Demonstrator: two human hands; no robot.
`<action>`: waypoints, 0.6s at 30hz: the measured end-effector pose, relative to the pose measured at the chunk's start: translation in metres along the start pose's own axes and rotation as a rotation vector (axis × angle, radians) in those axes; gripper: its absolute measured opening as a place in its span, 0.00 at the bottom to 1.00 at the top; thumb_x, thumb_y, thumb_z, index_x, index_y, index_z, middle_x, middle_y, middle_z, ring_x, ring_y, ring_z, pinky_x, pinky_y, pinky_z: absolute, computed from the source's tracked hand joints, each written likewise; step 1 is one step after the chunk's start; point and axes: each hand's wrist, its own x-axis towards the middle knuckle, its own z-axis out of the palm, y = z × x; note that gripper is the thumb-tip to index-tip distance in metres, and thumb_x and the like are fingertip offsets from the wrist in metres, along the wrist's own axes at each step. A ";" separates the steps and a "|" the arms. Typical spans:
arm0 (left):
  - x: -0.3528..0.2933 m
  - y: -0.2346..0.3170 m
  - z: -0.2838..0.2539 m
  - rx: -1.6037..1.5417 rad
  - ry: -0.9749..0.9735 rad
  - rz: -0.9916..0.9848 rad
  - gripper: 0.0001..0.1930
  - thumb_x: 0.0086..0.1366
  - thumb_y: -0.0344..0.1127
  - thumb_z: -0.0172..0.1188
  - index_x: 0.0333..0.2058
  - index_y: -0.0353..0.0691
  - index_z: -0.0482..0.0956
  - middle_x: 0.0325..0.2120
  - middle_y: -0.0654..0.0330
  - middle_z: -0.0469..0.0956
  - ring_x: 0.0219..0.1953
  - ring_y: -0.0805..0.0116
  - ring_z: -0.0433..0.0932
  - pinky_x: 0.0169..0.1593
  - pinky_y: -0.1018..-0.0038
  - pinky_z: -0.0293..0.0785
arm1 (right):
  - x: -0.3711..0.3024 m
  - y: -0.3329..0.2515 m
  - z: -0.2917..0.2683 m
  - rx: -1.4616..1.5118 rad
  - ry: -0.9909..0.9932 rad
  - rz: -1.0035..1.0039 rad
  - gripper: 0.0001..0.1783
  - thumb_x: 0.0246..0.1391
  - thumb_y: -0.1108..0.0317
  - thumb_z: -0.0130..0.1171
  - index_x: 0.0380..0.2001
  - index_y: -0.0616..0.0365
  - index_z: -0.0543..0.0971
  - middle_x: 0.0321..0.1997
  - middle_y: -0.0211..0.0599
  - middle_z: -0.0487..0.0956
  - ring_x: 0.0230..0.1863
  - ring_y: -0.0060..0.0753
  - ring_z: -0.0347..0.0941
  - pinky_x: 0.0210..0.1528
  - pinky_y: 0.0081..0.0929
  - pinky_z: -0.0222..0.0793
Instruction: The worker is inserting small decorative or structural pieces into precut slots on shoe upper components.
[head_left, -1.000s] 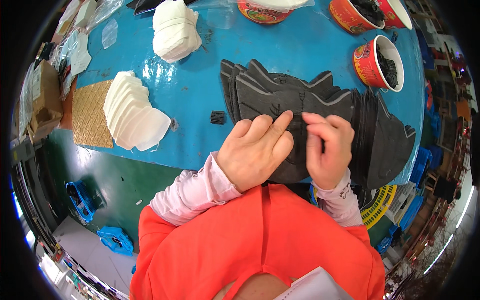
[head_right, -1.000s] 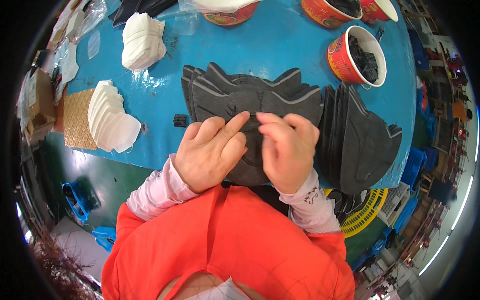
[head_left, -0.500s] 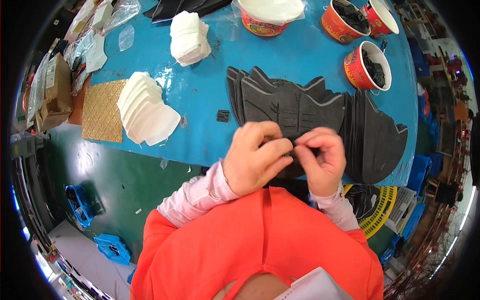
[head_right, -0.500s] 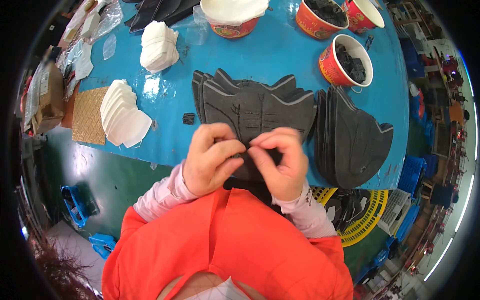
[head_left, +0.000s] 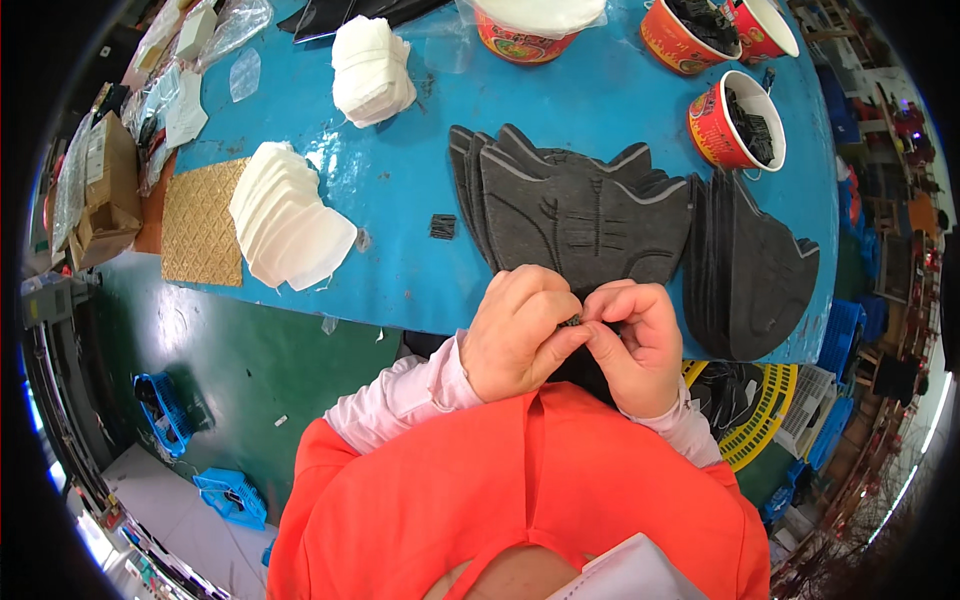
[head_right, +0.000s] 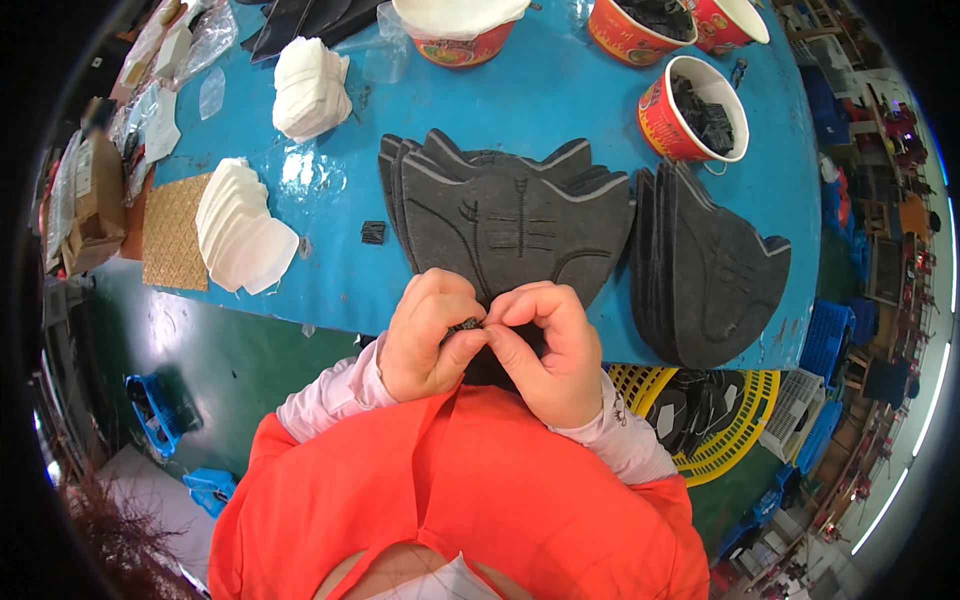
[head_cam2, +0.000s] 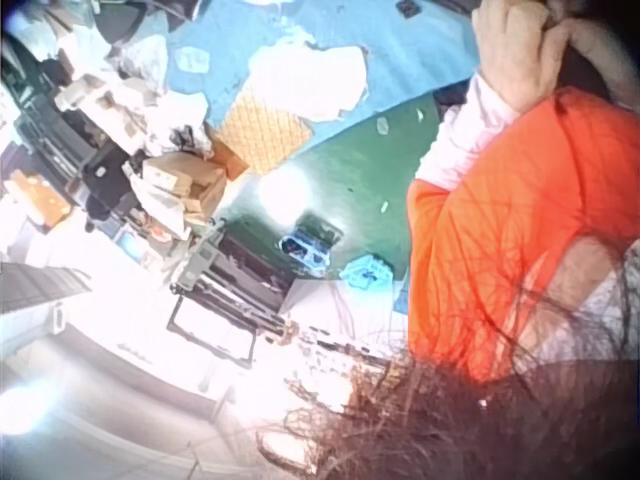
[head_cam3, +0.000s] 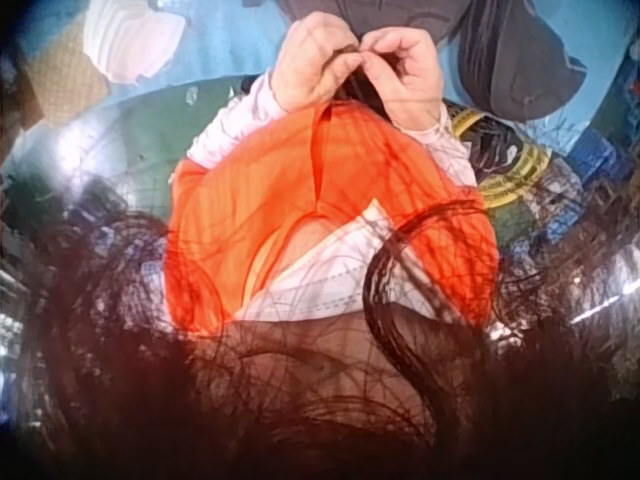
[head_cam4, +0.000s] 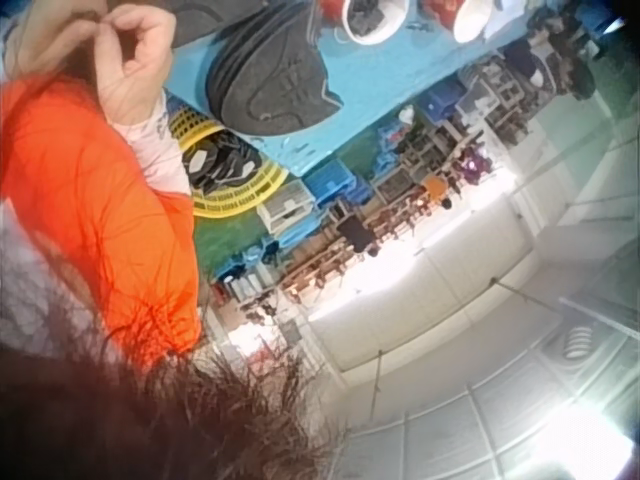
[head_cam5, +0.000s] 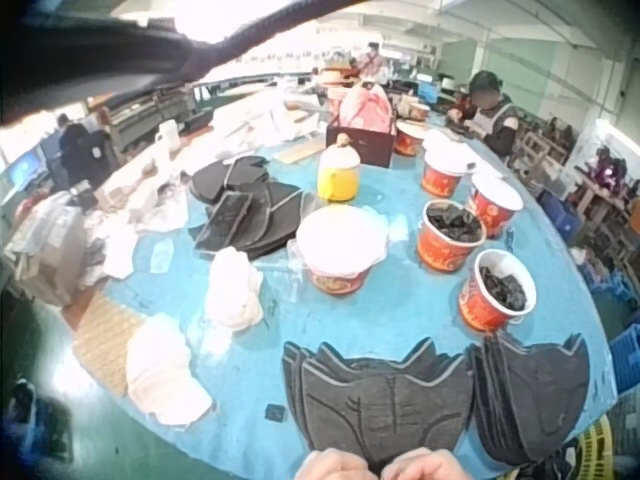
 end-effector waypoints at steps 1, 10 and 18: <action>0.004 0.001 -0.003 0.015 -0.028 0.030 0.14 0.55 0.32 0.69 0.38 0.41 0.76 0.35 0.59 0.75 0.34 0.60 0.73 0.36 0.67 0.64 | 0.001 -0.003 -0.001 0.001 0.001 0.004 0.12 0.59 0.82 0.59 0.40 0.60 0.67 0.42 0.38 0.77 0.42 0.23 0.74 0.48 0.21 0.71; 0.023 0.005 -0.025 -0.001 -0.218 0.098 0.15 0.50 0.29 0.67 0.38 0.40 0.76 0.32 0.59 0.75 0.33 0.59 0.74 0.36 0.66 0.66 | 0.013 -0.011 -0.016 0.830 -0.169 0.691 0.13 0.61 0.81 0.56 0.40 0.55 0.63 0.42 0.34 0.73 0.43 0.20 0.67 0.49 0.22 0.66; 0.030 -0.002 -0.031 0.413 -0.148 0.070 0.16 0.44 0.27 0.68 0.34 0.42 0.76 0.36 0.61 0.77 0.37 0.61 0.76 0.38 0.68 0.67 | 0.052 0.012 -0.027 -0.776 0.073 -0.256 0.16 0.51 0.85 0.62 0.35 0.57 0.68 0.37 0.36 0.78 0.39 0.36 0.74 0.43 0.30 0.67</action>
